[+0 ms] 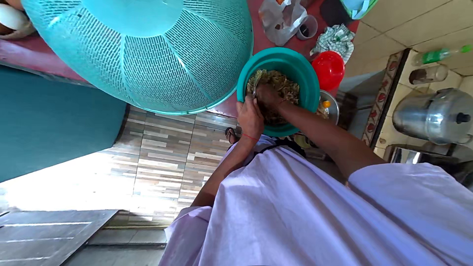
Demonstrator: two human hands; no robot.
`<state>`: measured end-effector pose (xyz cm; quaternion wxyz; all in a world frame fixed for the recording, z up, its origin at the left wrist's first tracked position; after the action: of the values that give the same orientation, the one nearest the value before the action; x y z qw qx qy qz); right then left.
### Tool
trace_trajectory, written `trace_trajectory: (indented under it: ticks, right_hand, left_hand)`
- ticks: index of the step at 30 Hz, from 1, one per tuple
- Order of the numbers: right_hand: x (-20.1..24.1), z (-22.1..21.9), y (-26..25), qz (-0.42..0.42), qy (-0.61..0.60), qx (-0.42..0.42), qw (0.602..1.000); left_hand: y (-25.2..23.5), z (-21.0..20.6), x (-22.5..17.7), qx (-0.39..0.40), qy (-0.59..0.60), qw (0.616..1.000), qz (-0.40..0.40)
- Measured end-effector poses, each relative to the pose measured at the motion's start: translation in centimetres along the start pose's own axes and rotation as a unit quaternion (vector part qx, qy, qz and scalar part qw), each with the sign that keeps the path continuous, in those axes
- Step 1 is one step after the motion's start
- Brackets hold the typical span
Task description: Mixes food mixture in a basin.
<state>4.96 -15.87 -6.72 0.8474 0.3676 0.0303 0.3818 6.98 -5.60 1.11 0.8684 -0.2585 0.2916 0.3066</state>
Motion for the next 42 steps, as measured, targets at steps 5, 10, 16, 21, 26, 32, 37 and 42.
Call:
trace_trajectory:
  ticks: [5, 10, 16, 21, 26, 32, 37, 42]
  right_hand:
    - [-0.3, -0.1, -0.1, -0.026, -0.054, -0.029, 0.998]
    - [-0.6, -0.5, -0.9, -0.042, -0.025, -0.037, 0.998]
    - [-0.8, 0.8, -0.2, -0.033, 0.005, 0.017, 0.999]
    - [-0.9, 1.1, 2.1, 0.035, -0.009, 0.037, 0.999]
    - [-1.6, 1.0, 2.5, 0.061, -0.008, 0.017, 0.998]
    - [0.1, -0.5, 2.7, 0.096, 0.096, 0.049, 0.99]
    - [0.3, -1.0, 2.1, 0.105, 0.098, 0.041, 0.989]
    - [0.2, -1.1, 1.8, 0.102, 0.082, 0.025, 0.991]
  left_hand:
    - [0.0, -0.2, 0.1, 0.008, -0.011, 1.0, 0.001]
    - [0.1, -0.4, 0.4, 0.034, -0.005, 0.999, 0.022]
    - [0.0, -0.1, 0.3, 0.023, -0.008, 0.999, 0.025]
    - [-0.1, 0.0, 0.3, 0.011, -0.015, 1.0, 0.023]
    - [0.0, -0.1, 0.5, 0.021, -0.01, 0.999, 0.034]
    - [0.0, -0.1, 0.5, 0.024, -0.019, 0.999, 0.039]
    - [0.0, -0.2, 0.5, 0.024, -0.019, 0.999, 0.041]
    - [-0.1, -0.2, 0.4, 0.032, -0.02, 0.998, 0.047]
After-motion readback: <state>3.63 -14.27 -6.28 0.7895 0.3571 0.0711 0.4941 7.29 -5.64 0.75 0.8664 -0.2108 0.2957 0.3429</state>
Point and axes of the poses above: each hand's wrist, its own y-axis away from the middle knuckle, its own z-axis out of the back of the hand, x = y × z, the point moved 9 cm from there along -y, towards the middle knuckle, and after that the axes turned 8 degrees about -z, right-handed, at the moved point
